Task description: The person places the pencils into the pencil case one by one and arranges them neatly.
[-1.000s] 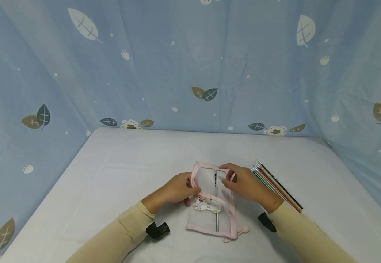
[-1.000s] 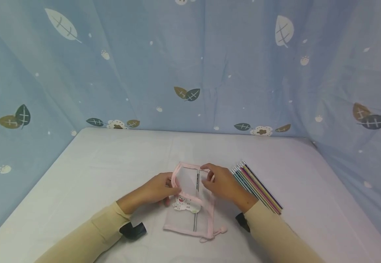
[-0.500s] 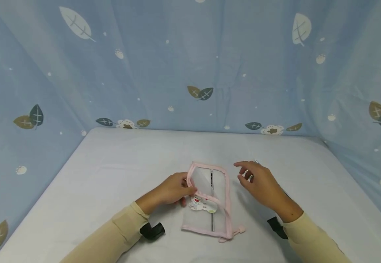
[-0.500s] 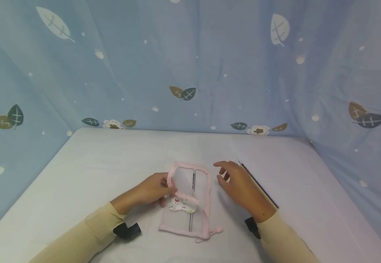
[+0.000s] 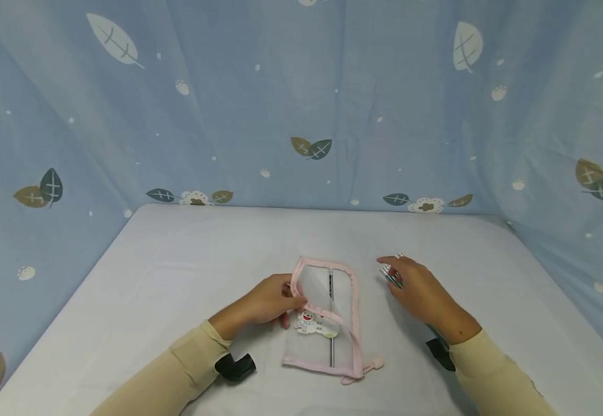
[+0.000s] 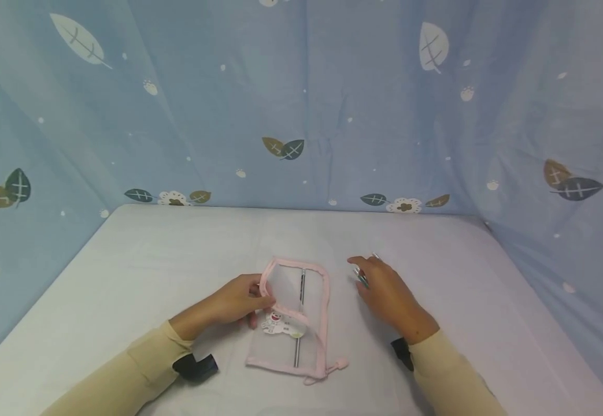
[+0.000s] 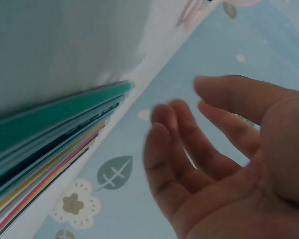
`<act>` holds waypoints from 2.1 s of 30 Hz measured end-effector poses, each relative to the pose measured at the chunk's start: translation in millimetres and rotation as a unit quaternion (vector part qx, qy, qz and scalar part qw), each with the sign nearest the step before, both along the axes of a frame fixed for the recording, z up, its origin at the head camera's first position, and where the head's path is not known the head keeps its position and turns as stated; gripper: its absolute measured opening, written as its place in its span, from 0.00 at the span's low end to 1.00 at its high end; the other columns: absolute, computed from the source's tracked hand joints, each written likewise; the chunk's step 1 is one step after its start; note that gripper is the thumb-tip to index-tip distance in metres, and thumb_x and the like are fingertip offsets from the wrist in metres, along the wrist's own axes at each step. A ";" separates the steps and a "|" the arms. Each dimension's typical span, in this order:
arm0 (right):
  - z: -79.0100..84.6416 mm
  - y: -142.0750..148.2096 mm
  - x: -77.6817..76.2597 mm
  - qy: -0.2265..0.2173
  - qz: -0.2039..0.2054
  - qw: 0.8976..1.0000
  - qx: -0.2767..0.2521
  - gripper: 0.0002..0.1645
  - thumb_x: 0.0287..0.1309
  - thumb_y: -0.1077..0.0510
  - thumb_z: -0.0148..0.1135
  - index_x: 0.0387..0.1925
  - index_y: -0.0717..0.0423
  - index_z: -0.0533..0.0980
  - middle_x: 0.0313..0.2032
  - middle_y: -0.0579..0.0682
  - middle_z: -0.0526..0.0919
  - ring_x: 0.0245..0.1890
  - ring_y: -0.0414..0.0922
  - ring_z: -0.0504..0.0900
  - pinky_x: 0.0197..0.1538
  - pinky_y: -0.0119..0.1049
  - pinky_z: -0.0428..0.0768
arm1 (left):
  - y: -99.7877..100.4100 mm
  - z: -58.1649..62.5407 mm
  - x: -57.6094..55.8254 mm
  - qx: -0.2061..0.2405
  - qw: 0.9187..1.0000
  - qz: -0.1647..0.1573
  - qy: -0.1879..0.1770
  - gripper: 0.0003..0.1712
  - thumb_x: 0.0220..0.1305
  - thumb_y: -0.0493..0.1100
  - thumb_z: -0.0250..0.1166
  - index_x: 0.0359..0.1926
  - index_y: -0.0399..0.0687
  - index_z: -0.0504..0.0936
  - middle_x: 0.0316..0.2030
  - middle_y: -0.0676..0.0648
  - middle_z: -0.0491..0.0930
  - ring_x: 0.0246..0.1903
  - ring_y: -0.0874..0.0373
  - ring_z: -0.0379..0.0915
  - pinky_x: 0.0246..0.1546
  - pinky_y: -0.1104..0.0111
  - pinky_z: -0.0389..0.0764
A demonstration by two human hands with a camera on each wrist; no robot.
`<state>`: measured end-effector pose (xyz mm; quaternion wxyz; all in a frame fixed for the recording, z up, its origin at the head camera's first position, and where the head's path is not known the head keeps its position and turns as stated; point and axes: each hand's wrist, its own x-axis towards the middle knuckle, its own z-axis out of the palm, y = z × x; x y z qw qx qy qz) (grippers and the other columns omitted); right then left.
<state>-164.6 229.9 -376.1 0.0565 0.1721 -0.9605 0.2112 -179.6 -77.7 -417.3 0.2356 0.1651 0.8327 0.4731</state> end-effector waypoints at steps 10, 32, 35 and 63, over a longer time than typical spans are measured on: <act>-5.3 13.3 -3.6 -0.038 0.021 0.999 0.027 0.34 0.49 0.71 0.62 0.60 0.59 0.66 0.37 0.55 0.80 0.36 0.46 0.78 0.33 0.34 0.79 | 0.2 0.0 -0.6 0.001 1.000 -0.005 0.003 0.10 0.60 0.49 0.62 0.37 0.50 0.73 0.29 0.52 0.82 0.13 0.56 0.76 0.07 0.71 0.72; -12.2 17.8 -3.7 -0.073 0.030 0.995 0.054 0.36 0.49 0.70 0.61 0.62 0.58 0.64 0.38 0.54 0.78 0.35 0.44 0.76 0.32 0.32 0.76 | 2.5 3.2 1.2 -0.003 1.000 0.000 -0.005 0.09 0.60 0.49 0.62 0.36 0.51 0.73 0.29 0.52 0.81 0.12 0.57 0.76 0.07 0.73 0.70; -12.9 17.9 -4.0 -0.070 0.034 0.995 0.056 0.36 0.48 0.70 0.62 0.62 0.58 0.64 0.36 0.52 0.78 0.34 0.43 0.75 0.32 0.31 0.75 | 2.4 3.1 1.1 -0.003 1.000 0.000 -0.003 0.09 0.60 0.48 0.62 0.36 0.51 0.73 0.28 0.52 0.81 0.12 0.57 0.75 0.07 0.73 0.70; -2.2 6.0 0.8 -0.054 0.041 0.996 0.059 0.44 0.44 0.69 0.57 0.66 0.47 0.58 0.21 0.42 0.67 0.18 0.35 0.62 0.18 0.25 0.65 | -0.7 1.0 1.0 0.004 1.000 -0.003 -0.006 0.11 0.60 0.50 0.62 0.38 0.50 0.73 0.29 0.50 0.81 0.13 0.57 0.76 0.09 0.70 0.73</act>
